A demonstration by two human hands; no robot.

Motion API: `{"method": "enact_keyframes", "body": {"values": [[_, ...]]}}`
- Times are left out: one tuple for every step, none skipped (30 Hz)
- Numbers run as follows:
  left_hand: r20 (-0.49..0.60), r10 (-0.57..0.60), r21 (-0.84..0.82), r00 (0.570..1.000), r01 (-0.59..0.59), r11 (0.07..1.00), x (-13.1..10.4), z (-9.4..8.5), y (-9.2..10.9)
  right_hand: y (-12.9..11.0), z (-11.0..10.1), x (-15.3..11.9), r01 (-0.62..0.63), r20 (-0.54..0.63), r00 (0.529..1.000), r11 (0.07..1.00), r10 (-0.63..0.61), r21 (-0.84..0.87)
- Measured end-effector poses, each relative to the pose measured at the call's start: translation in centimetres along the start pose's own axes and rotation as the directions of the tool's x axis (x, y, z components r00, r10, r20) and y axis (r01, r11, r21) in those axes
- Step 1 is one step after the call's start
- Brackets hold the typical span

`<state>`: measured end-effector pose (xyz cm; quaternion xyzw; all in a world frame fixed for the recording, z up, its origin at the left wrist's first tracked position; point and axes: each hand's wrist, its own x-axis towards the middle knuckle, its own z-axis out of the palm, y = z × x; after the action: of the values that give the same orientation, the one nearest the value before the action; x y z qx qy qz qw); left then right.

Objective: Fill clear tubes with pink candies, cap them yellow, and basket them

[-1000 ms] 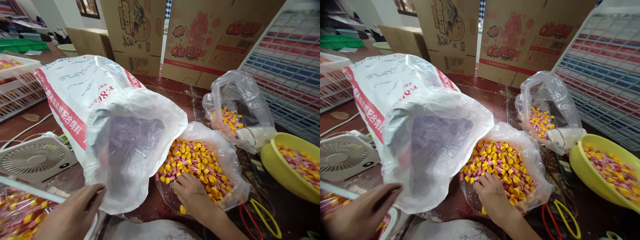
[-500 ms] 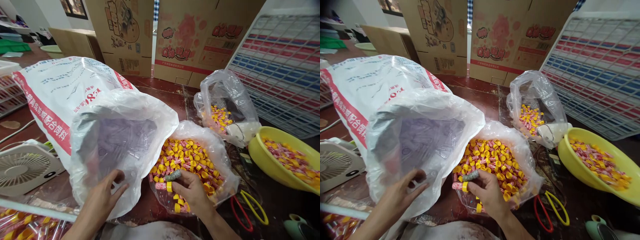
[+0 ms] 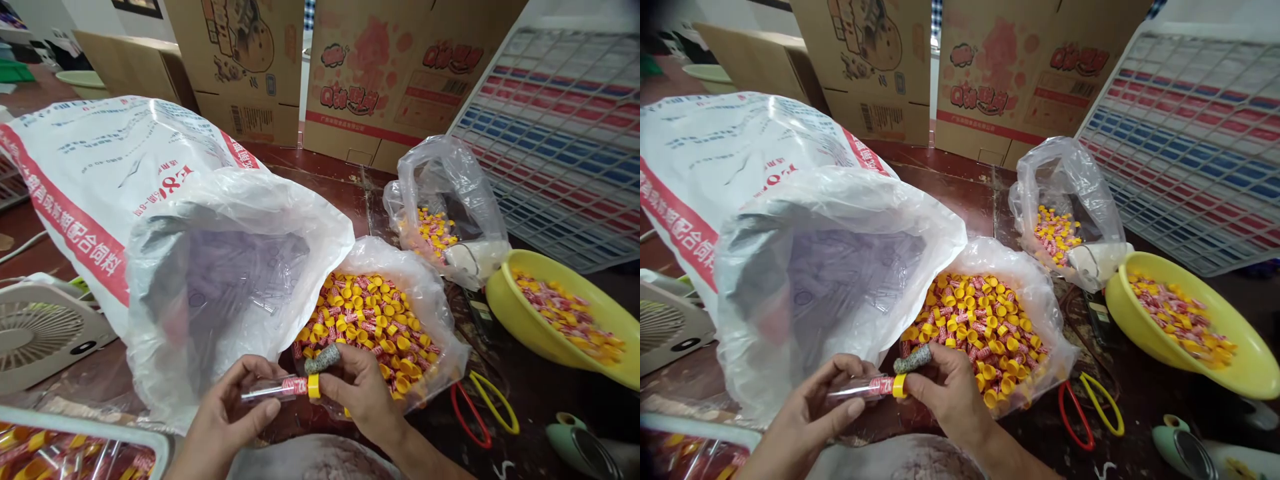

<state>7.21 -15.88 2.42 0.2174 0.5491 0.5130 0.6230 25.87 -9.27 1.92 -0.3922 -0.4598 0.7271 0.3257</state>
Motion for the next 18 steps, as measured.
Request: {"method": "enact_keyframes", "body": {"values": [[0.035, 0.002, 0.053, 0.999, -0.004, 0.999, 0.0, 0.2, -0.1, 0.0, -0.1, 0.1, -0.023, 0.015, 1.000, 1.000, 0.023, -0.009], [0.068, 0.003, 0.110, 0.998, -0.010, 0.994, 0.0, 0.3, -0.2, 0.0, -0.2, 0.2, -0.049, 0.024, 0.998, 0.998, 0.050, -0.025], [0.099, 0.001, 0.160, 0.995, -0.017, 0.987, 0.0, 0.4, -0.3, 0.0, -0.4, 0.3, -0.075, 0.035, 0.996, 0.996, 0.077, -0.050], [0.128, 0.000, 0.200, 0.992, -0.026, 0.979, 0.1, 0.4, -0.3, 0.1, -0.6, 0.3, -0.097, 0.045, 0.994, 0.992, 0.101, -0.084], [0.155, 0.007, 0.230, 0.988, -0.043, 0.972, 0.2, 0.3, -0.4, 0.1, -0.8, 0.4, -0.113, 0.057, 0.991, 0.986, 0.120, -0.122], [0.179, 0.027, 0.255, 0.983, -0.073, 0.964, 0.3, 0.3, -0.6, 0.1, -1.0, 0.5, -0.122, 0.069, 0.988, 0.979, 0.134, -0.162], [0.203, 0.053, 0.282, 0.978, -0.111, 0.953, 0.4, 0.2, -0.8, 0.1, -1.2, 0.6, -0.123, 0.082, 0.986, 0.971, 0.142, -0.203], [0.227, 0.074, 0.317, 0.971, -0.145, 0.937, 0.6, 0.2, -1.1, 0.1, -1.3, 0.7, -0.122, 0.091, 0.985, 0.963, 0.147, -0.242], [0.245, 0.086, 0.354, 0.966, -0.172, 0.920, 0.7, 0.3, -1.4, 0.0, -1.4, 0.8, -0.120, 0.097, 0.983, 0.953, 0.153, -0.280], [0.257, 0.092, 0.387, 0.962, -0.189, 0.902, 0.8, 0.4, -1.7, -0.1, -1.4, 0.9, -0.118, 0.100, 0.983, 0.942, 0.157, -0.315], [0.266, 0.094, 0.414, 0.959, -0.202, 0.887, 0.9, 0.5, -2.0, -0.2, -1.3, 1.1, -0.116, 0.100, 0.982, 0.931, 0.160, -0.347], [0.276, 0.090, 0.439, 0.957, -0.209, 0.874, 0.9, 0.6, -2.1, -0.3, -1.3, 1.2, -0.115, 0.098, 0.982, 0.921, 0.162, -0.372], [0.289, 0.088, 0.463, 0.953, -0.220, 0.859, 1.0, 0.6, -2.1, -0.5, -1.2, 1.3, -0.113, 0.098, 0.982, 0.916, 0.162, -0.386], [0.311, 0.089, 0.492, 0.946, -0.241, 0.836, 1.1, 0.6, -1.9, -0.7, -1.3, 1.4, -0.108, 0.101, 0.982, 0.914, 0.159, -0.391], [0.330, 0.105, 0.535, 0.938, -0.277, 0.798, 1.3, 0.5, -1.5, -0.9, -1.5, 1.5, -0.099, 0.106, 0.983, 0.915, 0.151, -0.391], [0.336, 0.140, 0.595, 0.932, -0.325, 0.735, 1.7, 0.3, -0.9, -1.2, -1.8, 1.6, -0.079, 0.106, 0.986, 0.918, 0.129, -0.388], [0.327, 0.192, 0.672, 0.925, -0.371, 0.641, 2.3, -0.1, -0.1, -1.6, -2.4, 1.7, -0.043, 0.095, 0.992, 0.918, 0.087, -0.394], [0.298, 0.249, 0.769, 0.921, -0.386, 0.509, 3.1, -0.5, 0.7, -1.9, -3.1, 1.9, 0.006, 0.062, 0.998, 0.908, 0.022, -0.420]]}}
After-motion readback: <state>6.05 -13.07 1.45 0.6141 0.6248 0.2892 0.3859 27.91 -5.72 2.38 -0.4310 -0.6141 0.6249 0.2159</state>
